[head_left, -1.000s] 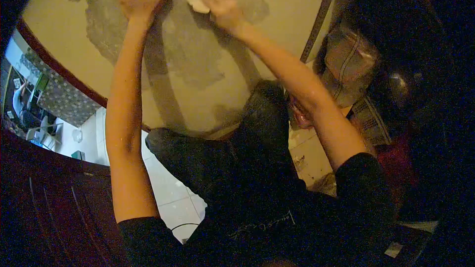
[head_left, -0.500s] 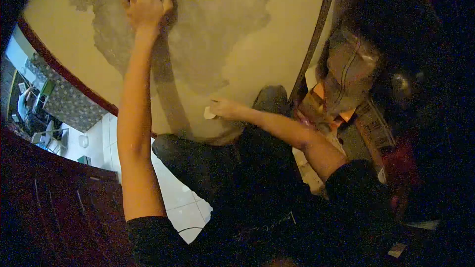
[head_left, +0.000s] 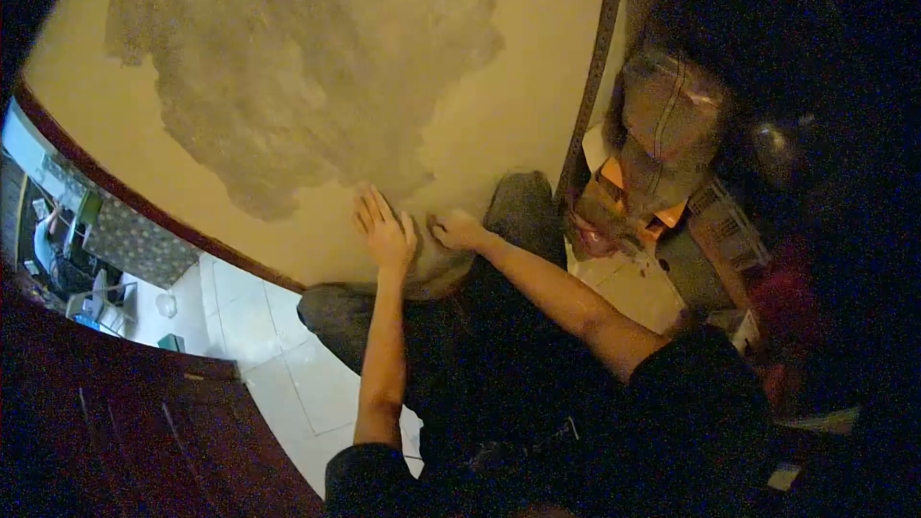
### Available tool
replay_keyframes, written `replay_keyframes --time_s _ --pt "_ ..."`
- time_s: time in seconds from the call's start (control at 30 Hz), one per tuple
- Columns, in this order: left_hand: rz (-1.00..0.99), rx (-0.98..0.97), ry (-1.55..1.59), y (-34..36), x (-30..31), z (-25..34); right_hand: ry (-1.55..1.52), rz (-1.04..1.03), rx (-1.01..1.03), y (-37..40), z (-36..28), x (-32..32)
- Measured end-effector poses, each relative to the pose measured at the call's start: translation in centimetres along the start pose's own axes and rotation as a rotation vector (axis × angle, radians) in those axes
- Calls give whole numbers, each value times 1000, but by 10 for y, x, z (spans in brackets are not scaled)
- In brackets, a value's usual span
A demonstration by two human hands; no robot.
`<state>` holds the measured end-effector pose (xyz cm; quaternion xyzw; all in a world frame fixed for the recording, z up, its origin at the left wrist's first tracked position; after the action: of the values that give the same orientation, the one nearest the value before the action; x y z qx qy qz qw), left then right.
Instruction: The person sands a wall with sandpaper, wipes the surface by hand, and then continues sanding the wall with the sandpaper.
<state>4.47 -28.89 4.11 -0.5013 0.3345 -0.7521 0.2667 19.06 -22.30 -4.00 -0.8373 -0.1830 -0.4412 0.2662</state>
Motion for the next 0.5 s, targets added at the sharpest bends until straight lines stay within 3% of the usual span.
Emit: replay_keyframes --time_s 0.1,0.17,0.3,0.37,0.5 --pt "-151 44 -105 -17 -11 -3 29 -20 2 4 14 -22" --pt "-255 -117 -211 -41 -13 2 59 -45 43 -2 16 -25" --pt "-260 -342 -238 -99 -32 3 48 -9 70 -1 13 -21" --pt "-66 -527 -366 -136 -21 19 10 -29 84 0 8 -20" --pt "66 -581 -390 -208 2 49 20 21 40 3 8 -21"
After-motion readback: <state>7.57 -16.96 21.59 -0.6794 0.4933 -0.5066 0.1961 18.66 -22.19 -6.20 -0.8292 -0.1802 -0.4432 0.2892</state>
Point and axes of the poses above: each hand's wrist, its own y-axis away from the middle knuckle, its own x-axis out of the back of the hand, z = x × y, the point moved 2 cm from there along -y, towards the middle knuckle, and after that the axes turned 8 degrees about y, right-handed, at the moved point
